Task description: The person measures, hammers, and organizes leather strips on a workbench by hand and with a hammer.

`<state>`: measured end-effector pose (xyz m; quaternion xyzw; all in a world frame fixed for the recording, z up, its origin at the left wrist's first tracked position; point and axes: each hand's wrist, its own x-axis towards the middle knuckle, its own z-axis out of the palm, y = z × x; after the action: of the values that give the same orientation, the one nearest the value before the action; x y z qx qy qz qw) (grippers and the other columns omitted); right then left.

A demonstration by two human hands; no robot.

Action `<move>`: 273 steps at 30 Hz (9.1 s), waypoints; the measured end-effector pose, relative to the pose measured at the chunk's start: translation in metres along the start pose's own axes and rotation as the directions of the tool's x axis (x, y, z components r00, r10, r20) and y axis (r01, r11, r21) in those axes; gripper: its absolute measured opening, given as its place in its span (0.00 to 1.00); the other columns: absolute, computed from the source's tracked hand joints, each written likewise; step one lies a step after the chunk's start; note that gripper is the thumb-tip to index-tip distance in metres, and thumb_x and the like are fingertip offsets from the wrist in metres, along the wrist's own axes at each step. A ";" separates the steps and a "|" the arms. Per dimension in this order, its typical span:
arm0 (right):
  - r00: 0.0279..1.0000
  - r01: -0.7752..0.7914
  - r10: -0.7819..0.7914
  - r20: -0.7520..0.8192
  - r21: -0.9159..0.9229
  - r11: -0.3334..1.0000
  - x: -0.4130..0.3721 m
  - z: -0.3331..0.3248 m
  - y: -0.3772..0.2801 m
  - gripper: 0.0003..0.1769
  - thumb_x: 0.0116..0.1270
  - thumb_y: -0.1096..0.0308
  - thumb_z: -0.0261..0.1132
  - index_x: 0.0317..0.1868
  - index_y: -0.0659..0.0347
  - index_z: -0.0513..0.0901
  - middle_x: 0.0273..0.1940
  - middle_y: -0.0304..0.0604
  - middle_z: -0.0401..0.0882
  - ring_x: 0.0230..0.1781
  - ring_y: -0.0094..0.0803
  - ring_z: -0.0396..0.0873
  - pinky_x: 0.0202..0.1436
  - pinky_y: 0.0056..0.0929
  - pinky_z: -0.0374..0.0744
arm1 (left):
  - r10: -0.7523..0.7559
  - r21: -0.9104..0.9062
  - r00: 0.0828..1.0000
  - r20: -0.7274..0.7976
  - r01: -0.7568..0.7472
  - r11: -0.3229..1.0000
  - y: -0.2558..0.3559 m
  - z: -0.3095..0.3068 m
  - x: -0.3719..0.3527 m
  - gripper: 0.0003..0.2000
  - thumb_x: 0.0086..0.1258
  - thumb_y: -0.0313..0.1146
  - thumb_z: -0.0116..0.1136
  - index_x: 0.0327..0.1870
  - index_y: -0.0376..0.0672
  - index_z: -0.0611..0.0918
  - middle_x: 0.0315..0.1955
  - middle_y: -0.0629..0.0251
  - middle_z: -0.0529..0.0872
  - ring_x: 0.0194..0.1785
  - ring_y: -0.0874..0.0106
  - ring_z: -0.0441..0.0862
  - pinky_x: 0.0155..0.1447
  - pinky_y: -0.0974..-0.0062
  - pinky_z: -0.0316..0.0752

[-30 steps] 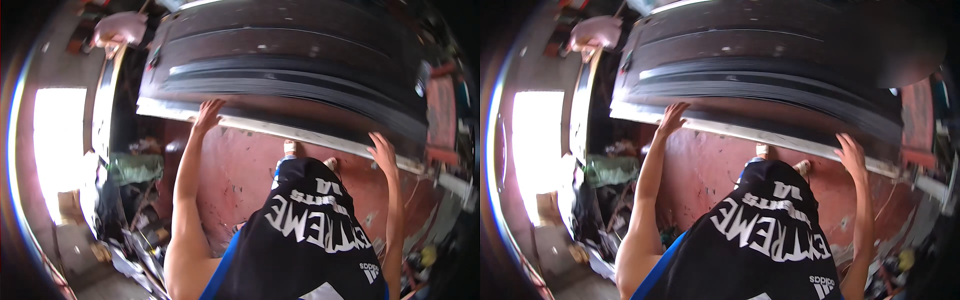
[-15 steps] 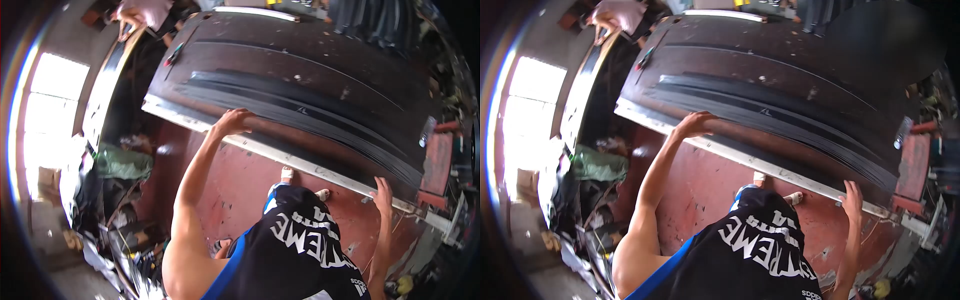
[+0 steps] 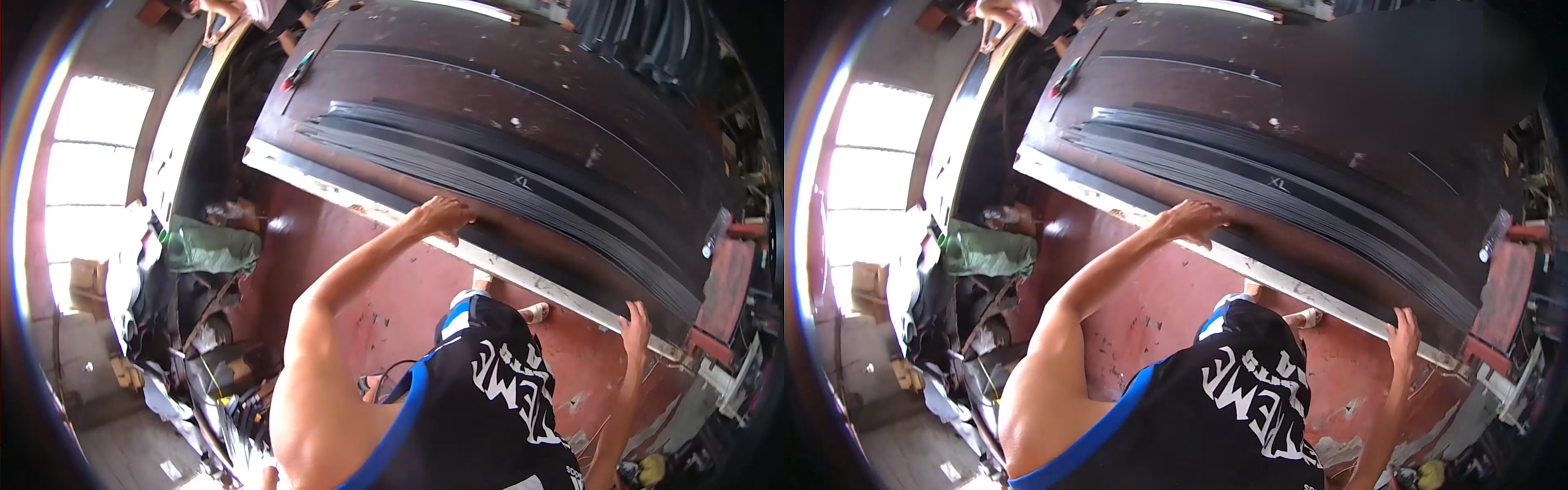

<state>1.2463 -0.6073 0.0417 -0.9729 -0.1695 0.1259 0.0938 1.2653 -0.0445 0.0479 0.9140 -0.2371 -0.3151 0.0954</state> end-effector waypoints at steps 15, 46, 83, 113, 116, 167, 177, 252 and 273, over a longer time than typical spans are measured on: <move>0.967 -0.028 0.110 -0.229 0.334 0.942 0.031 -0.081 -0.059 0.16 0.56 0.68 0.73 0.43 0.64 0.83 0.40 0.47 0.82 0.40 0.45 0.81 0.44 0.37 0.79 | -0.170 -0.112 0.660 -0.732 0.129 0.985 -0.091 -0.148 0.155 0.15 0.67 0.32 0.52 0.54 0.45 0.78 0.52 0.54 0.82 0.53 0.50 0.81 0.53 0.55 0.79; 0.956 -0.017 0.076 -0.284 0.205 0.979 0.153 -0.206 -0.011 0.07 0.67 0.71 0.54 0.42 0.65 0.71 0.34 0.48 0.71 0.37 0.39 0.73 0.44 0.36 0.72 | -0.070 0.033 0.832 -0.550 0.106 0.994 -0.325 -0.092 0.020 0.28 0.55 0.28 0.68 0.60 0.54 0.76 0.53 0.62 0.77 0.58 0.57 0.75 0.60 0.57 0.70; 0.969 0.043 0.005 -0.249 0.185 0.982 0.000 -0.005 0.015 0.13 0.49 0.84 0.55 0.36 0.60 0.72 0.38 0.45 0.71 0.44 0.47 0.71 0.49 0.44 0.69 | -0.543 -0.359 0.837 -0.069 0.487 0.796 -0.253 -0.004 -0.170 0.16 0.52 0.36 0.74 0.31 0.38 0.78 0.26 0.66 0.81 0.34 0.74 0.76 0.40 0.70 0.71; 0.994 -0.091 0.111 -0.018 0.448 0.890 0.191 -0.162 0.057 0.05 0.69 0.75 0.59 0.43 0.65 0.76 0.32 0.33 0.73 0.34 0.19 0.71 0.41 0.21 0.71 | -0.440 -0.517 0.839 -0.320 0.234 0.823 -0.311 -0.168 -0.085 0.09 0.64 0.36 0.64 0.37 0.39 0.85 0.30 0.65 0.87 0.38 0.75 0.84 0.47 0.74 0.75; 0.983 -0.180 0.150 0.103 0.414 0.893 0.241 -0.143 0.087 0.09 0.69 0.76 0.59 0.48 0.66 0.77 0.37 0.35 0.77 0.39 0.21 0.75 0.45 0.23 0.73 | -0.420 -0.400 0.814 -0.401 0.257 0.880 -0.345 -0.169 -0.038 0.11 0.64 0.37 0.65 0.42 0.41 0.85 0.37 0.62 0.88 0.43 0.67 0.84 0.50 0.68 0.75; 0.987 -0.096 0.124 -0.106 0.233 0.968 0.011 0.013 -0.037 0.19 0.61 0.55 0.70 0.40 0.57 0.71 0.41 0.44 0.73 0.45 0.46 0.74 0.53 0.43 0.69 | -0.485 -0.466 0.874 0.032 0.442 0.766 -0.287 -0.014 -0.207 0.14 0.55 0.31 0.71 0.27 0.37 0.75 0.17 0.62 0.82 0.23 0.72 0.82 0.29 0.73 0.73; 0.989 -0.079 0.095 -0.111 0.145 0.986 -0.001 0.000 -0.029 0.26 0.47 0.63 0.78 0.46 0.56 0.75 0.48 0.42 0.72 0.52 0.42 0.70 0.60 0.39 0.68 | -0.617 -0.257 0.785 -0.044 0.588 0.767 -0.287 0.010 -0.201 0.18 0.50 0.38 0.75 0.33 0.35 0.79 0.29 0.57 0.81 0.34 0.62 0.80 0.40 0.62 0.75; -0.060 0.299 0.975 -0.215 0.928 0.223 -0.062 0.110 0.059 0.15 0.61 0.75 0.66 0.49 0.60 0.78 0.34 0.45 0.78 0.34 0.44 0.81 0.37 0.38 0.79 | 0.466 0.309 0.761 -0.453 -0.356 0.882 0.505 0.041 0.328 0.30 0.49 0.20 0.69 0.54 0.30 0.68 0.48 0.52 0.73 0.44 0.66 0.77 0.50 0.69 0.73; 0.013 0.339 0.983 -0.183 0.926 0.168 -0.066 0.108 0.065 0.17 0.58 0.79 0.64 0.49 0.61 0.77 0.35 0.46 0.79 0.34 0.43 0.81 0.36 0.37 0.80 | 0.215 0.116 0.858 -0.467 -0.181 0.977 0.534 0.032 0.320 0.31 0.54 0.23 0.72 0.59 0.34 0.68 0.42 0.53 0.80 0.47 0.68 0.77 0.55 0.71 0.73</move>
<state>1.1767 -0.6758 -0.0618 -0.5334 0.3873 -0.4104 0.6301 1.2668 -0.6680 0.0261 0.9367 -0.3096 -0.0605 0.1516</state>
